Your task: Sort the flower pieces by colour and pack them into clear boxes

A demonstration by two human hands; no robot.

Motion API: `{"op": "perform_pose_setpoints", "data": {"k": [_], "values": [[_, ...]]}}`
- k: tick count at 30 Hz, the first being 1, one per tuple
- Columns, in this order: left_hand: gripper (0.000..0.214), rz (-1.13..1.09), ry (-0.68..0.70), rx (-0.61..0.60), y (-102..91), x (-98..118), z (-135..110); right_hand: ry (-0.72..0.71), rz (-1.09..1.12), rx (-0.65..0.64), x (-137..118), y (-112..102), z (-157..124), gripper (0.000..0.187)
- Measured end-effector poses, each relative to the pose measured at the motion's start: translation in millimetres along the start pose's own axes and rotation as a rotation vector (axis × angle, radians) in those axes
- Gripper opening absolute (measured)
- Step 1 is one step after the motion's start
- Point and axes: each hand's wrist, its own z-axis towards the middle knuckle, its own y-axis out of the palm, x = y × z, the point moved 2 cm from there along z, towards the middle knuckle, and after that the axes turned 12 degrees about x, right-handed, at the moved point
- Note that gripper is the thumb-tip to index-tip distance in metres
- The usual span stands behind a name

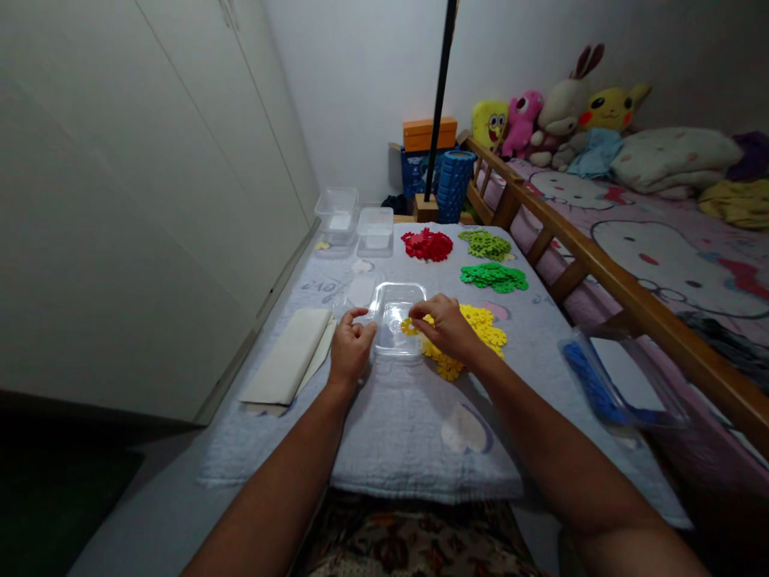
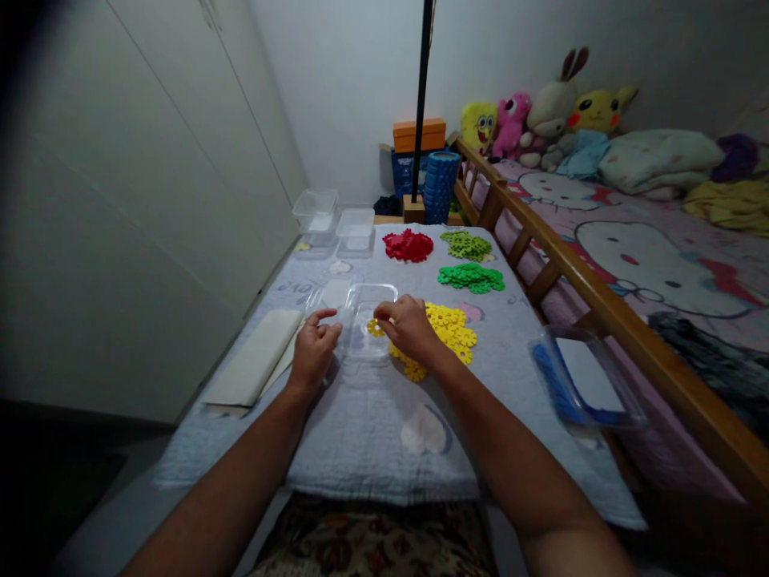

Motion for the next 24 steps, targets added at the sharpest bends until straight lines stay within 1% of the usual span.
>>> {"op": "perform_pose_setpoints", "data": {"k": [2,4,7,10,12,14,16,17,20,22,24], "values": [[0.035,-0.042,-0.021,-0.002,0.8,-1,1,-0.043,-0.124,-0.123,-10,8,2,0.016],[0.035,-0.075,-0.038,-0.013,1.6,-2,1,-0.072,-0.203,-0.221,-16,13,2,0.019],[0.035,-0.086,-0.041,-0.026,2.0,-1,1,-0.115,-0.252,-0.284,-18,19,0,0.021],[0.036,-0.076,-0.038,-0.022,1.9,0,1,-0.138,-0.250,-0.282,-14,19,0,0.021],[0.035,-0.071,-0.034,-0.018,1.8,0,0,-0.125,-0.239,-0.234,-7,11,2,0.021],[0.034,-0.069,-0.030,-0.013,1.9,0,0,-0.075,-0.236,-0.141,7,-3,5,0.022],[0.034,-0.068,-0.027,-0.011,2.0,-1,0,0.004,-0.262,-0.046,26,-21,7,0.023],[0.034,-0.064,-0.024,-0.014,2.2,-2,0,0.046,-0.288,-0.020,36,-29,7,0.023],[0.034,-0.042,-0.010,-0.021,2.3,-4,1,0.158,-0.367,-0.050,62,-43,2,0.022],[0.034,-0.032,-0.007,-0.018,2.2,-5,1,0.198,-0.394,-0.097,72,-42,-4,0.026],[0.034,-0.038,-0.015,-0.008,1.9,-4,1,0.208,-0.413,-0.131,75,-35,-9,0.028]]}}
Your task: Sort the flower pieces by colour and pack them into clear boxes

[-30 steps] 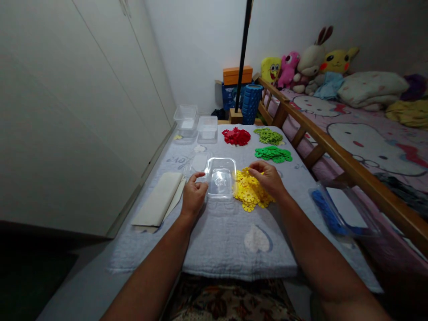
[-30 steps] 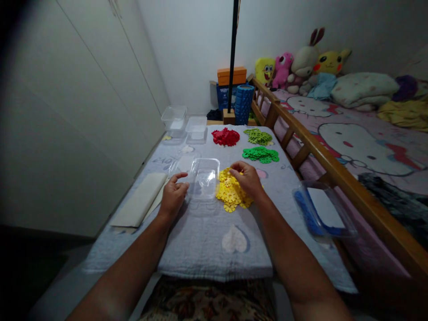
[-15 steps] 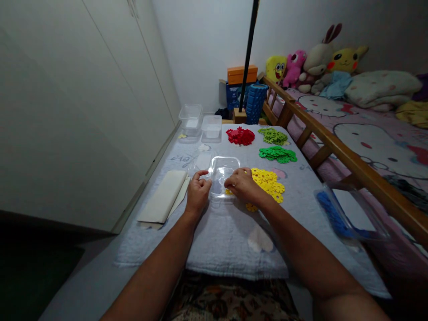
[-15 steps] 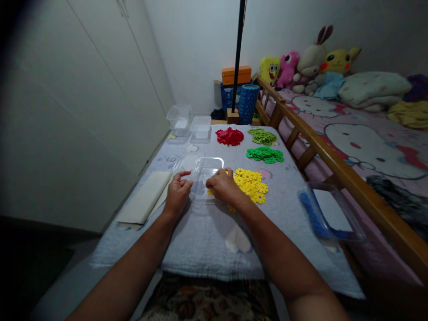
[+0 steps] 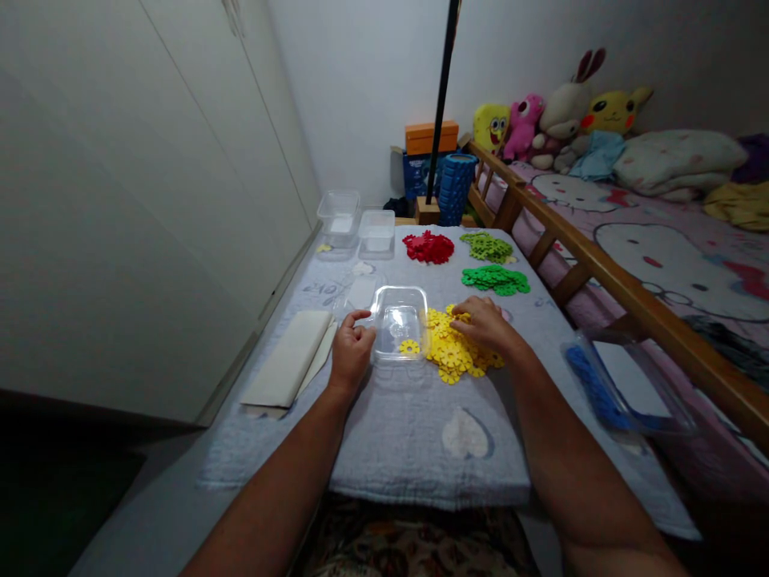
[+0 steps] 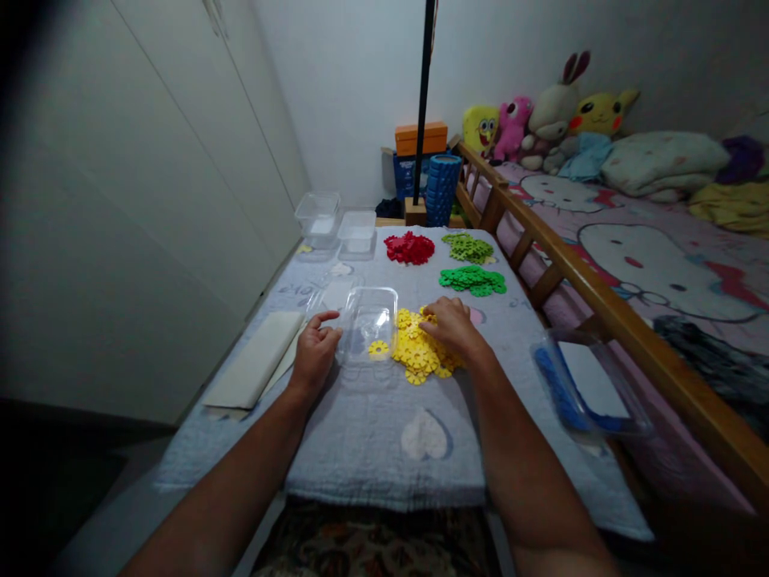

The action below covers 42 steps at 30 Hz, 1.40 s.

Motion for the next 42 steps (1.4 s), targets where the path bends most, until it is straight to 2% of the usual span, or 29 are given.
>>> {"op": "perform_pose_setpoints", "data": {"k": [3,7,10,13,16,19,22,25,28,32,35,38,42], "values": [[0.035,-0.024,-0.015,0.015,-0.3,2,0,-0.002,-0.008,-0.013,-3,9,-2,0.029],[0.035,-0.048,-0.023,0.020,0.4,3,0,0.000,0.085,0.031,-3,11,0,0.024],[0.035,-0.058,-0.026,0.024,1.2,4,-1,0.018,0.274,0.042,2,6,2,0.014],[0.034,-0.071,-0.028,0.025,1.6,5,-1,0.091,0.510,0.078,2,-3,3,0.012],[0.034,-0.077,-0.032,0.020,1.9,6,-1,0.103,0.667,0.153,-12,-16,5,0.015],[0.034,-0.073,-0.034,0.015,2.1,6,-2,0.011,0.672,0.167,-43,-26,10,0.015],[0.032,-0.067,-0.027,0.016,1.8,7,-2,-0.181,0.537,0.024,-84,-25,17,0.006],[0.032,-0.056,-0.014,0.016,1.4,8,-3,-0.365,0.344,-0.177,-116,-14,22,0.012],[0.031,-0.054,-0.003,0.012,1.1,8,-3,-0.486,0.196,-0.299,-135,-1,25,0.020],[0.032,-0.054,-0.003,0.004,1.3,7,-2,-0.569,0.085,-0.368,-148,13,27,0.023],[0.032,-0.063,-0.004,0.004,1.6,5,-1,-0.569,0.049,-0.379,-151,18,28,0.024],[0.031,-0.060,0.006,0.007,1.7,4,-2,-0.524,0.127,-0.334,-143,13,30,0.025],[0.031,-0.055,-0.003,0.009,1.9,6,-3,-0.363,0.354,-0.174,-102,-12,31,0.023]]}}
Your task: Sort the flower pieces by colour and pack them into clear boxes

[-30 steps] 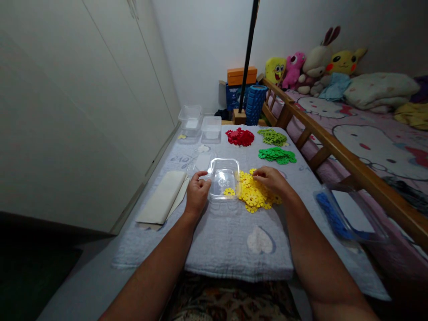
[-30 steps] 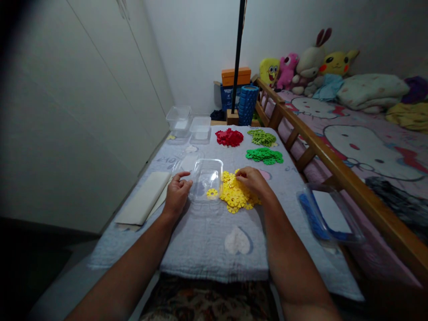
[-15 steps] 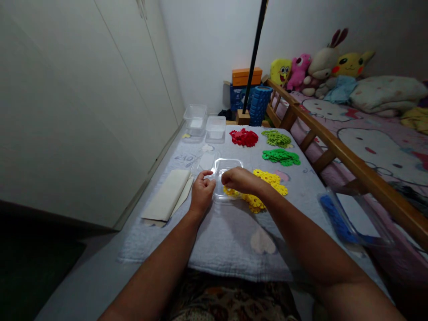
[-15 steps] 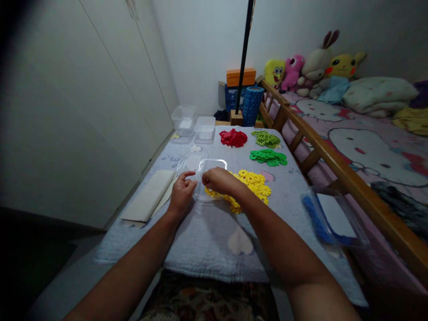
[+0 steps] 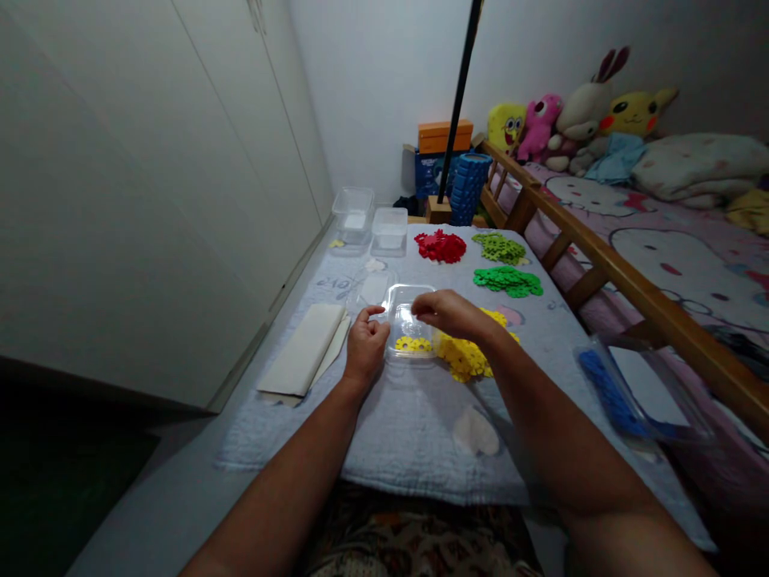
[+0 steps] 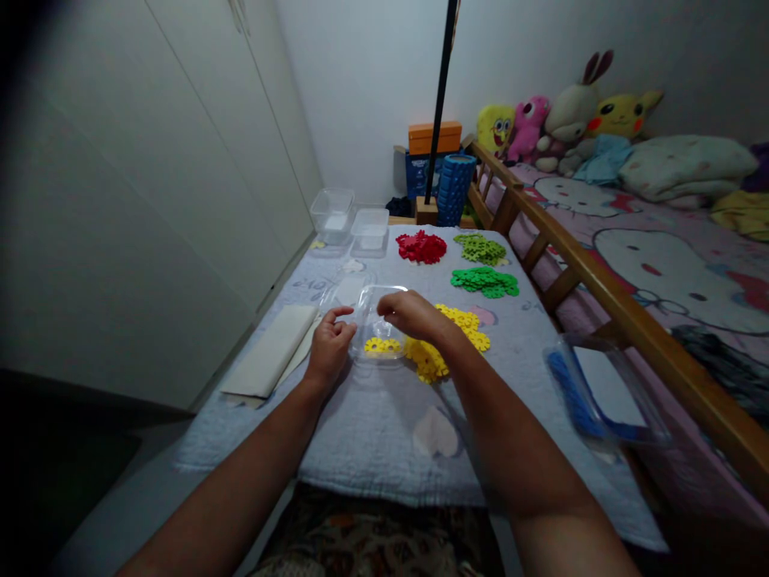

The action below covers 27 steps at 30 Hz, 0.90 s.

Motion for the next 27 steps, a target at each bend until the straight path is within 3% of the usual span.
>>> {"op": "perform_pose_setpoints", "data": {"k": [2,5,11,13,17,21,27], "values": [[0.032,-0.001,-0.002,0.001,0.2,1,-1,0.079,-0.009,0.066,20,-19,-17,0.016],[0.032,-0.005,-0.007,-0.005,0.4,0,-1,0.162,-0.100,0.040,43,-32,-49,0.004],[0.032,0.024,0.003,0.001,-0.1,-2,0,0.220,-0.217,-0.023,42,-11,-97,0.051],[0.032,0.025,0.001,0.004,-0.2,-2,0,0.217,-0.250,-0.013,39,-2,-101,0.054],[0.032,0.010,-0.001,0.013,-0.6,-2,0,0.209,-0.259,0.048,49,6,-97,0.040],[0.032,0.021,0.000,0.017,-0.7,-1,0,0.230,-0.220,0.196,66,6,-89,0.032],[0.031,0.049,0.008,0.015,-1.2,-1,1,0.313,-0.133,0.371,73,7,-88,0.036]]}}
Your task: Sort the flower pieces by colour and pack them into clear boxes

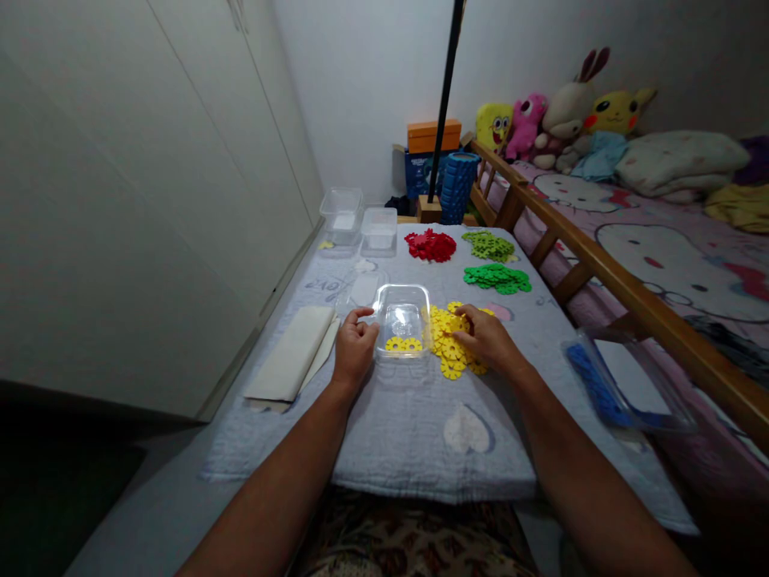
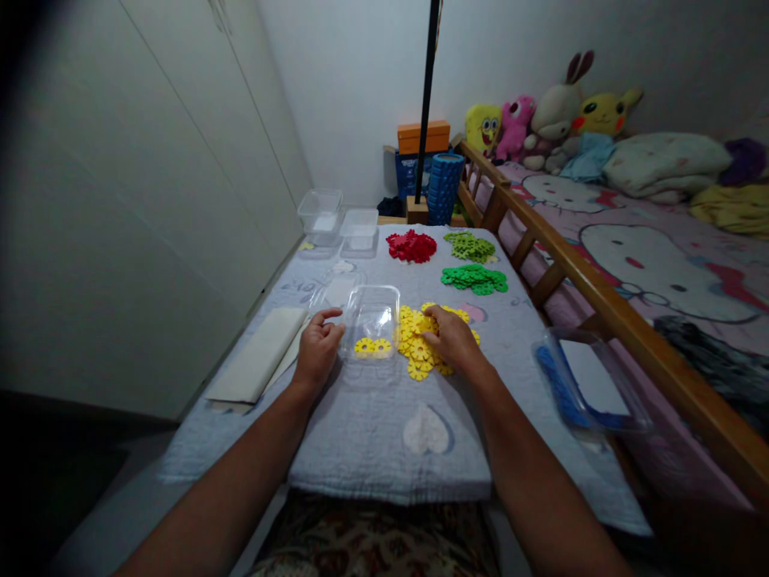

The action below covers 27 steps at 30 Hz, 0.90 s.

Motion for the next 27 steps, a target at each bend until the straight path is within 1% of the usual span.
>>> {"op": "perform_pose_setpoints", "data": {"k": [3,7,9,11,13,14,17,19,23,27], "values": [[0.031,0.021,0.021,-0.001,-1.3,0,1,0.037,0.046,0.007,1,-2,0,0.028],[0.032,0.052,0.041,0.011,-3.2,-2,2,-0.003,0.138,0.052,-3,-11,6,0.010],[0.032,0.064,0.044,0.008,-3.5,-4,3,-0.039,0.159,0.089,-12,-18,13,0.008],[0.031,0.067,0.049,0.005,-3.3,-6,3,-0.092,0.160,0.083,-29,-24,22,0.010],[0.030,0.063,0.049,0.010,-2.9,-7,4,-0.171,0.148,0.015,-51,-24,32,0.012],[0.030,0.062,0.048,0.014,-2.8,-7,4,-0.213,0.140,-0.047,-62,-22,36,0.013],[0.029,0.058,0.048,0.014,-2.6,-7,4,-0.273,0.072,-0.274,-92,-6,44,0.017],[0.029,0.051,0.055,0.006,-2.7,-5,3,-0.279,-0.031,-0.374,-103,6,47,0.022],[0.028,0.049,0.066,0.004,-2.7,-2,3,-0.325,-0.270,-0.437,-112,21,49,0.023],[0.028,0.045,0.064,0.004,-1.9,-1,3,-0.371,-0.393,-0.474,-116,27,48,0.024]]}}
